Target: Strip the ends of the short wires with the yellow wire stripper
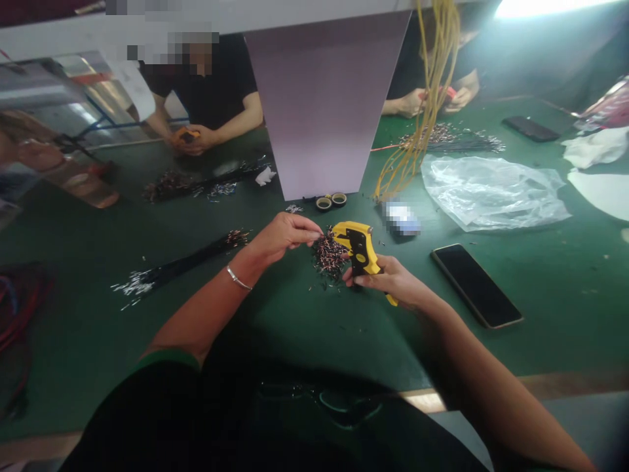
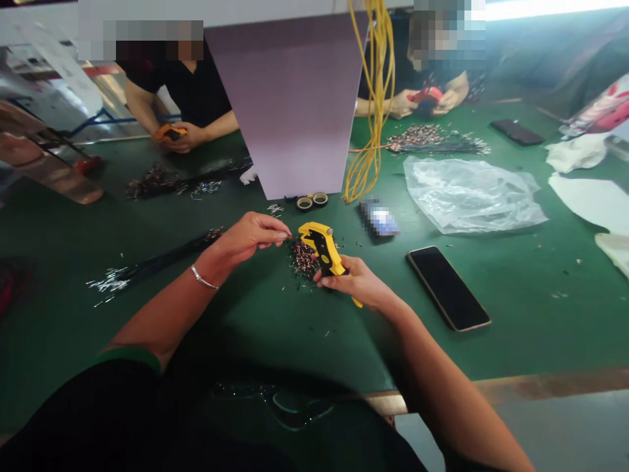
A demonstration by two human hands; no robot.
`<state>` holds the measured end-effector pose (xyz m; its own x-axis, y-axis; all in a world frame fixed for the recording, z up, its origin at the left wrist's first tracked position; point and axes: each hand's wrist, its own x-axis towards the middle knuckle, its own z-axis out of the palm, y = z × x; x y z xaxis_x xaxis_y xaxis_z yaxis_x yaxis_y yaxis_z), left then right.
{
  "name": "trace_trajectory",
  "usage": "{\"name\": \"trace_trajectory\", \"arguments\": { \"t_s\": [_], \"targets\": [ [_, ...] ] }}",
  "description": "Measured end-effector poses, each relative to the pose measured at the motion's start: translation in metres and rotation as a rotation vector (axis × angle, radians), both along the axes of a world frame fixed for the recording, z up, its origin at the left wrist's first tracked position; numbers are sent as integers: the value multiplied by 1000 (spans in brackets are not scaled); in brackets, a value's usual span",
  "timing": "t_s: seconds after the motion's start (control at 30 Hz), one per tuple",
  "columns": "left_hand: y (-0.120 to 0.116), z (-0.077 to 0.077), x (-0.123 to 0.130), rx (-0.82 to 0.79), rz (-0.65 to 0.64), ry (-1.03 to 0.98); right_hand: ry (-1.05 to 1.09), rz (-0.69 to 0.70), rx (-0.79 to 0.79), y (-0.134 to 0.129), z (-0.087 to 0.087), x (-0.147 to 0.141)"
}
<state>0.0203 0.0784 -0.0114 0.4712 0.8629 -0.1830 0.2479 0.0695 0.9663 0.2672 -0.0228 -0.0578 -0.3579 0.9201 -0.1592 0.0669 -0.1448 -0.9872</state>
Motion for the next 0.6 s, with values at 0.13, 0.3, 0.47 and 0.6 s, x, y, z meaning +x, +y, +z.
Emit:
{"name": "trace_trajectory", "arguments": {
  "t_s": [0.13,0.3,0.47,0.6],
  "targets": [
    [-3,0,3,-39,-10,-34,40,30,-22,-2,0,-3],
    [-2,-1,3,-69,-28,-39,37,72,-32,-2,-1,-2],
    [0,-3,0,-130,-80,-72,38,93,-25,-1,1,-1],
    [1,-3,1,-163,-112,-71,48,98,-33,0,1,-1]
  ]
}}
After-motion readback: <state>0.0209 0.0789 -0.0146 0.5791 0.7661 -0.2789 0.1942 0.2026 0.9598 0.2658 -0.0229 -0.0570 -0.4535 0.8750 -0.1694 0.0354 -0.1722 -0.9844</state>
